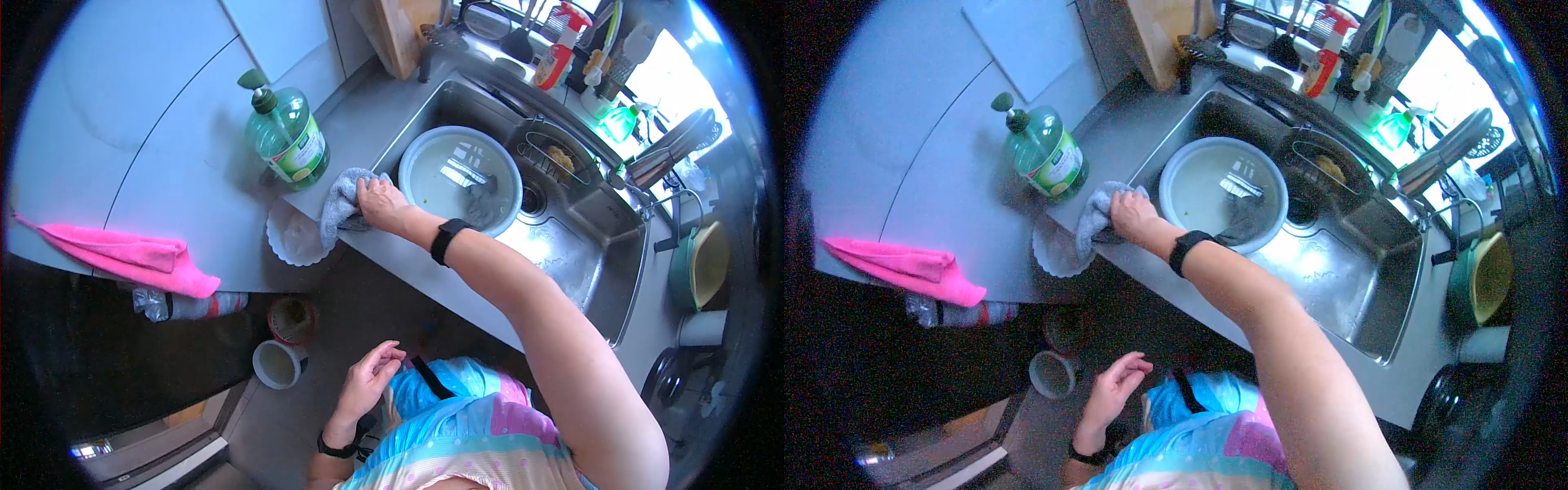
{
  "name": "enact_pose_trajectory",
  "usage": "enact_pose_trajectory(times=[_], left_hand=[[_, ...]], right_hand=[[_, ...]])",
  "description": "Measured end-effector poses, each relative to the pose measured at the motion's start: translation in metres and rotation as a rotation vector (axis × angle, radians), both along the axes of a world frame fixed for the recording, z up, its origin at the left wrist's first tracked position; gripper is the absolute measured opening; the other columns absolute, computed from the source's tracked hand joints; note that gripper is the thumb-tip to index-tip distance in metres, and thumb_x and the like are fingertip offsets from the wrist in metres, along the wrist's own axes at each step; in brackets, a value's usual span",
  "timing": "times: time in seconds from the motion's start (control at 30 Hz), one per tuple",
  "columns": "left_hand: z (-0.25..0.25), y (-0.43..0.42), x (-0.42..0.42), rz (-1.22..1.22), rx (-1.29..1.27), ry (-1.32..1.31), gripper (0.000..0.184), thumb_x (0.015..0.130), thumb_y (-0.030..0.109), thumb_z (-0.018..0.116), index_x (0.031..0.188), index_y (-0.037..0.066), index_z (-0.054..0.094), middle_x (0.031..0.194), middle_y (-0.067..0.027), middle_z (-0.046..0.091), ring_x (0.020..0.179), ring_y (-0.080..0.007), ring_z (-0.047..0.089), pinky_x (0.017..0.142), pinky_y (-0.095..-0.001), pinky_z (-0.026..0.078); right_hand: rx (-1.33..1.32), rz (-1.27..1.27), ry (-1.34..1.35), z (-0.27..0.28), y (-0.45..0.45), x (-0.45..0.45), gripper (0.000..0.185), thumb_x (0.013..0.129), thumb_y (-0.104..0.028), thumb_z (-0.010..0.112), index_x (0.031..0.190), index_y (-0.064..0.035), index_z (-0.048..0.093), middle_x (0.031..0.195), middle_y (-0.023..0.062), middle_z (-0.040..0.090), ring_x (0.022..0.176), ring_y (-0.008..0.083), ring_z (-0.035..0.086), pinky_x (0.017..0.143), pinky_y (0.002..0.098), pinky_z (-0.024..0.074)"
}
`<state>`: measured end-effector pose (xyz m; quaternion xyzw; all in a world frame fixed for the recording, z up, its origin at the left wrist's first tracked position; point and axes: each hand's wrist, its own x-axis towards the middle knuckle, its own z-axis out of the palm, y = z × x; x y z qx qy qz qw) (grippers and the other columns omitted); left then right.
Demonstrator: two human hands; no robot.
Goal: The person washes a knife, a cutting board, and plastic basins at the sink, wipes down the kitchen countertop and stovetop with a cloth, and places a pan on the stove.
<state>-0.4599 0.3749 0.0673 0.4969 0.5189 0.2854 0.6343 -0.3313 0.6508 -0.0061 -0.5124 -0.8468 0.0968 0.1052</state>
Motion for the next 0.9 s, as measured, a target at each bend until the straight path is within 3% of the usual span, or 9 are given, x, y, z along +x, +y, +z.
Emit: enact_pose_trajectory(times=[0.17,0.27,0.33,0.47,0.53,0.6,0.67,0.77,0.9], left_hand=[[0.004,-0.001,0.004,0.007,-0.017,0.02,0.033,0.086,0.011,0.054,0.116,0.0,0.049,0.1,-0.0095,0.061,0.092,-0.0138,0.058,0.08,-0.0266,0.046],[0.004,0.004,0.009,-0.037,0.013,-0.004,0.033,0.086,0.011,0.054,0.116,0.0,0.049,0.1,-0.0096,0.061,0.092,-0.0138,0.058,0.079,-0.0266,0.047],[0.007,0.009,0.014,-0.065,-0.003,-0.032,0.033,0.086,0.011,0.054,0.117,0.0,0.049,0.1,-0.0096,0.061,0.092,-0.0139,0.058,0.079,-0.0266,0.047],[0.007,0.018,0.024,-0.116,0.033,0.0,0.033,0.087,0.012,0.053,0.117,0.0,0.048,0.099,-0.0091,0.061,0.091,-0.0138,0.058,0.08,-0.0265,0.047],[0.006,0.012,0.026,-0.087,0.025,0.021,0.033,0.087,0.012,0.054,0.117,0.0,0.048,0.099,-0.0089,0.061,0.091,-0.0137,0.058,0.079,-0.0265,0.047],[0.011,0.016,0.028,-0.059,0.034,0.039,0.034,0.087,0.012,0.054,0.117,0.0,0.048,0.099,-0.0088,0.061,0.09,-0.0135,0.058,0.079,-0.0265,0.047],[0.013,0.011,0.028,-0.047,0.023,0.041,0.033,0.086,0.012,0.054,0.117,0.001,0.048,0.099,-0.0087,0.061,0.09,-0.0134,0.059,0.078,-0.0267,0.047],[0.005,0.023,0.022,-0.081,-0.01,0.071,0.034,0.086,0.011,0.054,0.117,0.001,0.048,0.099,-0.0087,0.061,0.089,-0.0125,0.058,0.076,-0.0263,0.048],[0.011,0.059,0.022,-0.112,0.004,0.03,0.034,0.086,0.01,0.054,0.118,0.0,0.048,0.099,-0.0091,0.06,0.088,-0.0126,0.058,0.076,-0.027,0.049]], right_hand=[[-0.062,-0.051,0.008,0.002,-0.007,0.015,0.026,0.078,-0.018,0.052,0.091,0.0045,0.049,0.083,0.0245,0.058,0.078,0.0363,0.059,0.067,0.0417,0.0481],[-0.267,-0.024,0.022,0.019,-0.036,0.056,0.028,0.078,-0.021,0.053,0.091,0.0032,0.048,0.08,0.0217,0.058,0.078,0.0361,0.059,0.068,0.0424,0.0478],[-0.227,0.03,0.052,0.006,-0.063,0.095,0.028,0.079,-0.023,0.053,0.092,0.0019,0.048,0.08,0.02,0.057,0.079,0.0362,0.058,0.07,0.0431,0.0472],[-0.323,0.069,-0.042,0.02,-0.116,0.172,0.024,0.075,-0.019,0.054,0.093,-0.0028,0.055,0.084,0.0193,0.059,0.077,0.0371,0.06,0.068,0.0438,0.0494],[-0.582,0.207,-0.259,0.027,-0.102,0.217,0.029,0.074,-0.017,0.055,0.1,-0.0054,0.053,0.091,0.0197,0.056,0.079,0.0379,0.059,0.067,0.0437,0.0496],[-0.392,-0.081,-0.328,0.045,-0.078,0.242,0.036,0.073,-0.016,0.055,0.107,-0.0085,0.05,0.093,0.02,0.055,0.083,0.0378,0.058,0.067,0.0442,0.0497],[-0.157,-0.277,-0.073,0.063,-0.048,0.255,0.036,0.074,-0.014,0.053,0.11,-0.0094,0.046,0.094,0.0194,0.055,0.088,0.0366,0.057,0.069,0.0442,0.049],[-0.038,-0.3,0.222,0.09,-0.022,0.227,0.03,0.077,-0.011,0.051,0.106,-0.0092,0.045,0.096,0.0206,0.052,0.091,0.0381,0.054,0.076,0.043,0.0465],[0.218,-0.15,0.254,0.079,0.046,0.175,0.025,0.078,-0.011,0.051,0.102,-0.0054,0.045,0.092,0.02,0.049,0.088,0.0379,0.052,0.079,0.0435,0.0437]])
